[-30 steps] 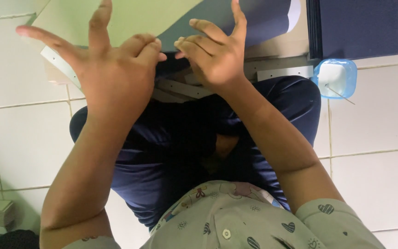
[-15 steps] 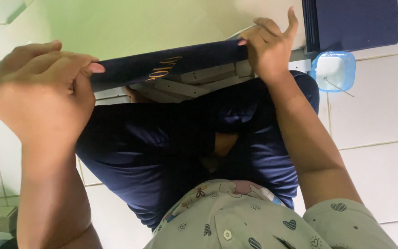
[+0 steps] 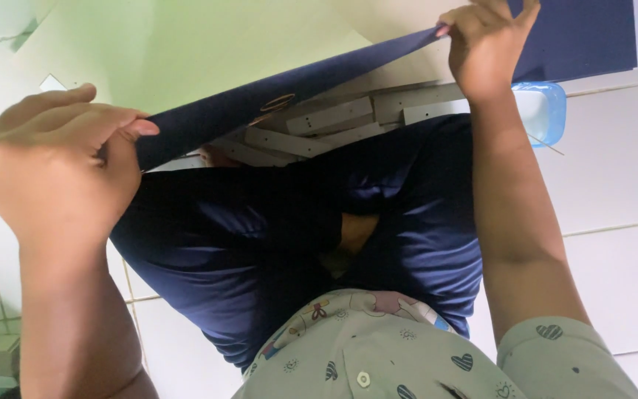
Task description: The person assembles large blue paper folders by hand. They fold the edges of the blue paper covers, apply white liquid adhesive to small white cardboard strips with a stick, and press the strips onto the inner surface of the folders.
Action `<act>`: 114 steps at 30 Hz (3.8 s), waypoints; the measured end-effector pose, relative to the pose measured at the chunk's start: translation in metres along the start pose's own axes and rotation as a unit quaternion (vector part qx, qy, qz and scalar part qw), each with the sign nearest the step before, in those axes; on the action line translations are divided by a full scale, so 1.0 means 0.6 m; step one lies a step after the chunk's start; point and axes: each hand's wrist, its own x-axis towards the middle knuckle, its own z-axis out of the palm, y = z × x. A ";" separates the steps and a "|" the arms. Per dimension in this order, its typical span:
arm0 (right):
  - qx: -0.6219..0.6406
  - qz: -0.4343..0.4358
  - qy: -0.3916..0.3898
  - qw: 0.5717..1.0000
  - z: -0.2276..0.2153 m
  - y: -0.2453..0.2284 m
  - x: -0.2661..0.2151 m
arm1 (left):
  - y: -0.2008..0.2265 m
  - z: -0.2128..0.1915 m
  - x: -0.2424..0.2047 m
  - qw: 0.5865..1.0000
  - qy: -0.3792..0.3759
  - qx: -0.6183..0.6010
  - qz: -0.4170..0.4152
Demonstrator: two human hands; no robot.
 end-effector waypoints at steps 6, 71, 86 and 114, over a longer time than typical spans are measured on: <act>-0.099 0.117 -0.019 0.988 0.024 0.095 -0.023 | -0.009 0.004 -0.002 0.996 0.011 0.087 -0.026; 0.347 -0.081 -0.013 0.934 -0.114 -0.430 0.246 | 0.103 0.037 0.005 0.995 0.056 0.049 -0.065; 0.340 -0.103 0.101 0.929 -0.075 -0.392 0.220 | 0.098 0.026 0.002 0.976 0.101 -0.185 -0.054; 0.310 -0.005 0.106 0.945 -0.046 -0.391 0.178 | 0.107 0.137 0.079 0.956 0.179 -0.223 0.067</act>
